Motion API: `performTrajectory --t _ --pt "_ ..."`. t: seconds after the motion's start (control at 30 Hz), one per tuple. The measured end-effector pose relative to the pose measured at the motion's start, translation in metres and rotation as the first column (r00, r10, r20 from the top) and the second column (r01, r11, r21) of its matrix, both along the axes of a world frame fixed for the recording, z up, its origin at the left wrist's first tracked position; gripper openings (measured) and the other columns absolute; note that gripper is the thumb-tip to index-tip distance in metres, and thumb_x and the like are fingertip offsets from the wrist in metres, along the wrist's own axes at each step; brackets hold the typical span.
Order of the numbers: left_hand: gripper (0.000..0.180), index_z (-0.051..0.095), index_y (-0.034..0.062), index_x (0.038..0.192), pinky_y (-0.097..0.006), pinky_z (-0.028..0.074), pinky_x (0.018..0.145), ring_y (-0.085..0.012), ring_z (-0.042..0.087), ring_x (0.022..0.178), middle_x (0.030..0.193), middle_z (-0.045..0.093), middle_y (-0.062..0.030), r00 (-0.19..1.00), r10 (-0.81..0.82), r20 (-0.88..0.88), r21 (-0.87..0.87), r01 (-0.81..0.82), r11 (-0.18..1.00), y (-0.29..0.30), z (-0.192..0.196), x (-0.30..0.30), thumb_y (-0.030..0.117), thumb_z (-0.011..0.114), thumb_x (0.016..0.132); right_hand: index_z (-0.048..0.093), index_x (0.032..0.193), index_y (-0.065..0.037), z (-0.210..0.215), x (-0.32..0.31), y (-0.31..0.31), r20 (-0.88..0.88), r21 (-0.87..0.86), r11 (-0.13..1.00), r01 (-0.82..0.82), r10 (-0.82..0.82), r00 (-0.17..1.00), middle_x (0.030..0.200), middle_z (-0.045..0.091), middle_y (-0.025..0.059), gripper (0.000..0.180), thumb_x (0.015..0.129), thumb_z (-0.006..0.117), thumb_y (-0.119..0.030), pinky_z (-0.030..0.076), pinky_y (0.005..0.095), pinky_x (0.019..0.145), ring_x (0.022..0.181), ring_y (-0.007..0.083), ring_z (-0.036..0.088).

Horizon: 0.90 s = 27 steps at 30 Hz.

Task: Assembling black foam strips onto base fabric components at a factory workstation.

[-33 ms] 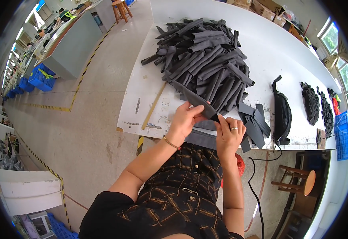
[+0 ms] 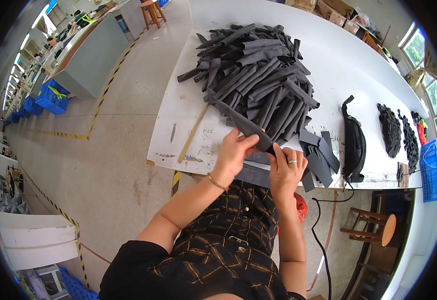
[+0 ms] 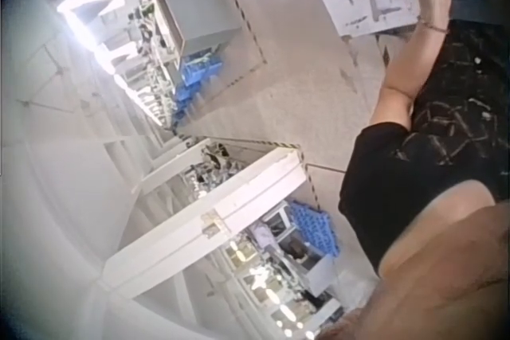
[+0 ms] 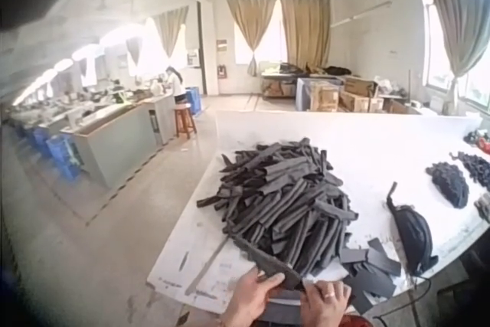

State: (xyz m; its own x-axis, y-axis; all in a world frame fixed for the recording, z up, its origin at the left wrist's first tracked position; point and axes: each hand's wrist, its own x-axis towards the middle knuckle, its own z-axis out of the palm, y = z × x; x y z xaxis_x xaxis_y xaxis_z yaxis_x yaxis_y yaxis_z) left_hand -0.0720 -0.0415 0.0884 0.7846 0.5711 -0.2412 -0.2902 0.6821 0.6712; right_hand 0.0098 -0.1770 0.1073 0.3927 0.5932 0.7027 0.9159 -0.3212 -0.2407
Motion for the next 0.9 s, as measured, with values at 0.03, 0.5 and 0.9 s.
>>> performTrajectory --t 0.03,0.5,0.9 --pt "0.032 0.051 -0.0048 0.12 -0.035 0.056 0.087 -0.0219 0.066 0.101 0.115 0.064 -0.0172 0.996 0.092 -0.005 0.143 -0.09 0.986 -0.011 0.002 0.001 0.001 0.061 0.09 0.068 0.108 -0.007 -0.003 -0.002 0.003 -0.009 0.003 1.0 0.018 -0.018 1.0 0.093 0.057 0.0047 0.039 0.07 0.078 -0.009 0.04 0.0377 0.077 0.086 0.0248 0.054" --pt "0.025 0.058 0.0013 0.109 -0.036 0.05 0.093 -0.0225 0.065 0.1 0.091 0.067 -0.011 0.978 0.015 0.208 0.029 -0.022 0.999 -0.03 -0.007 0.008 0.024 0.054 0.1 0.051 0.108 -0.001 -0.02 -0.022 -0.008 -0.316 0.058 0.957 -0.285 0.289 0.904 0.11 0.053 0.0215 0.035 0.078 0.068 0.004 0.049 0.0448 0.08 0.096 0.0419 0.056" --pt "0.028 0.059 0.0025 0.115 -0.036 0.046 0.098 -0.0222 0.06 0.113 0.117 0.066 -0.0162 0.964 0.004 0.266 -0.101 0.024 0.995 -0.043 -0.017 0.006 0.025 0.055 0.099 0.057 0.092 -0.001 -0.015 -0.01 0.003 -0.373 0.071 0.94 -0.332 0.334 0.866 0.096 0.058 0.0162 0.02 0.077 0.067 0.009 0.051 0.0422 0.067 0.082 0.0364 0.062"
